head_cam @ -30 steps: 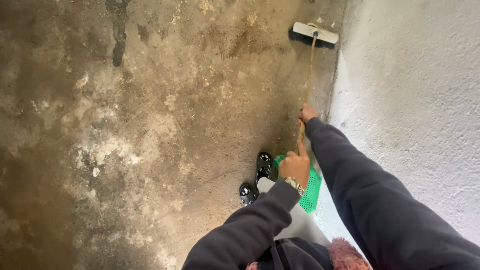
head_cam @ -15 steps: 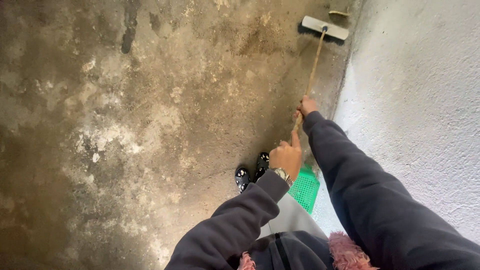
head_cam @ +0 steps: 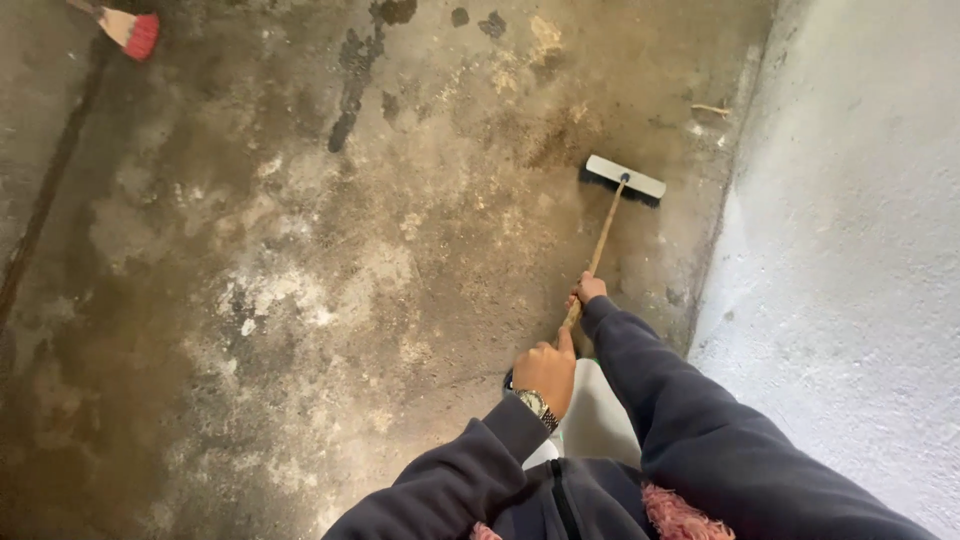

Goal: The person sweeps a concrete floor using a brush with a long handle, moving the brush in back-and-forth strokes.

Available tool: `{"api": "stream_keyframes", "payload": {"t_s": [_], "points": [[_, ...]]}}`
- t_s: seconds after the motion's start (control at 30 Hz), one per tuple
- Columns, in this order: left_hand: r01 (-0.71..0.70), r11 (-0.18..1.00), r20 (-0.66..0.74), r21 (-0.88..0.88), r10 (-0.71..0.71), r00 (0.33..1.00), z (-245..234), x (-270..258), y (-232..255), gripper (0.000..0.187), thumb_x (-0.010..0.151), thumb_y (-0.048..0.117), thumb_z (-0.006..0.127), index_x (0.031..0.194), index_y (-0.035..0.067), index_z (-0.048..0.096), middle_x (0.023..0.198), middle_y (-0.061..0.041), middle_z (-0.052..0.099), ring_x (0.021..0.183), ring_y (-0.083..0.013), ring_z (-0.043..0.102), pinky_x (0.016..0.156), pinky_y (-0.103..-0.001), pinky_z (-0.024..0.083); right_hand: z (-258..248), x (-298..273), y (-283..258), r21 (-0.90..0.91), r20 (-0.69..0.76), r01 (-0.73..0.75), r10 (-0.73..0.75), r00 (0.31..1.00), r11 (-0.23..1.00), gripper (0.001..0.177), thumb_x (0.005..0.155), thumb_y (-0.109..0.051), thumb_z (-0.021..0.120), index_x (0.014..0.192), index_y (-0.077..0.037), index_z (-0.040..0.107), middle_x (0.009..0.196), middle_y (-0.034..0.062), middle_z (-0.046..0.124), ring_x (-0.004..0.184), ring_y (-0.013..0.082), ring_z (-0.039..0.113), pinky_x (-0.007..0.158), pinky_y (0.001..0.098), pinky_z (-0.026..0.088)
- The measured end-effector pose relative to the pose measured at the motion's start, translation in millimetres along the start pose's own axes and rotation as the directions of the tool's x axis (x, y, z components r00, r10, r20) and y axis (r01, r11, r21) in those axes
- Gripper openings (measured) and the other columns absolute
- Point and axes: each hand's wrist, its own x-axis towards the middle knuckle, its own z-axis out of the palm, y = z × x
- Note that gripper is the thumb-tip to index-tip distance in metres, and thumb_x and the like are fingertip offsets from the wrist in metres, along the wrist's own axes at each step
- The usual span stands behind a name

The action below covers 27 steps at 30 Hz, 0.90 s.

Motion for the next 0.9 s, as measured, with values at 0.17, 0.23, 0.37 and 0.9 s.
{"api": "stream_keyframes", "payload": {"t_s": [0.17, 0.23, 0.37, 0.9], "points": [[0.068, 0.995, 0.086, -0.067, -0.062, 0.994, -13, -12, -20, 0.061, 0.091, 0.008, 0.061, 0.15, 0.0, 0.045, 0.081, -0.025, 0.068, 0.072, -0.0372, 0.074, 0.058, -0.047, 0.061, 28, -47, -19, -0.065, 0.017, 0.021, -0.019, 1.0, 0.998, 0.054, 0.097, -0.037, 0.047, 0.112, 0.007, 0.075, 0.108, 0.0249, 0.074, 0.106, 0.0372, 0.072, 0.098, 0.048, 0.052], [0.11, 0.992, 0.081, -0.066, -0.104, 0.991, -18, -11, -22, 0.057, 0.093, 0.009, 0.059, 0.149, 0.002, 0.048, 0.082, -0.023, 0.07, 0.076, -0.0367, 0.075, 0.06, -0.047, 0.062, 36, -20, -6, -0.064, 0.034, 0.026, -0.024, 0.999, 0.998, 0.054, 0.098, -0.033, 0.045, 0.111, 0.01, 0.074, 0.116, 0.0285, 0.072, 0.106, 0.0394, 0.071, 0.097, 0.0489, 0.052], [0.121, 0.991, 0.057, -0.054, -0.118, 0.991, -14, 4, -20, 0.053, 0.095, 0.011, 0.06, 0.147, 0.005, 0.052, 0.084, -0.021, 0.072, 0.08, -0.0361, 0.076, 0.064, -0.046, 0.063, 48, 66, 21, 0.118, 0.039, -0.099, 0.095, 0.995, 0.988, 0.054, 0.104, -0.04, 0.043, 0.119, 0.008, 0.061, 0.091, 0.0231, 0.07, 0.07, 0.0341, 0.071, 0.062, 0.0469, 0.057], [0.192, 0.964, 0.03, -0.186, -0.189, 0.981, -18, 221, 87, 0.058, 0.091, 0.011, 0.055, 0.148, 0.0, 0.049, 0.083, -0.026, 0.071, 0.074, -0.0376, 0.075, 0.06, -0.049, 0.06, -82, 276, -121, -0.152, 0.173, 0.039, -0.013, 0.985, 0.988, 0.054, 0.11, -0.032, 0.034, 0.107, 0.014, 0.063, 0.088, 0.0227, 0.073, 0.067, 0.0301, 0.072, 0.059, 0.0489, 0.062]]}}
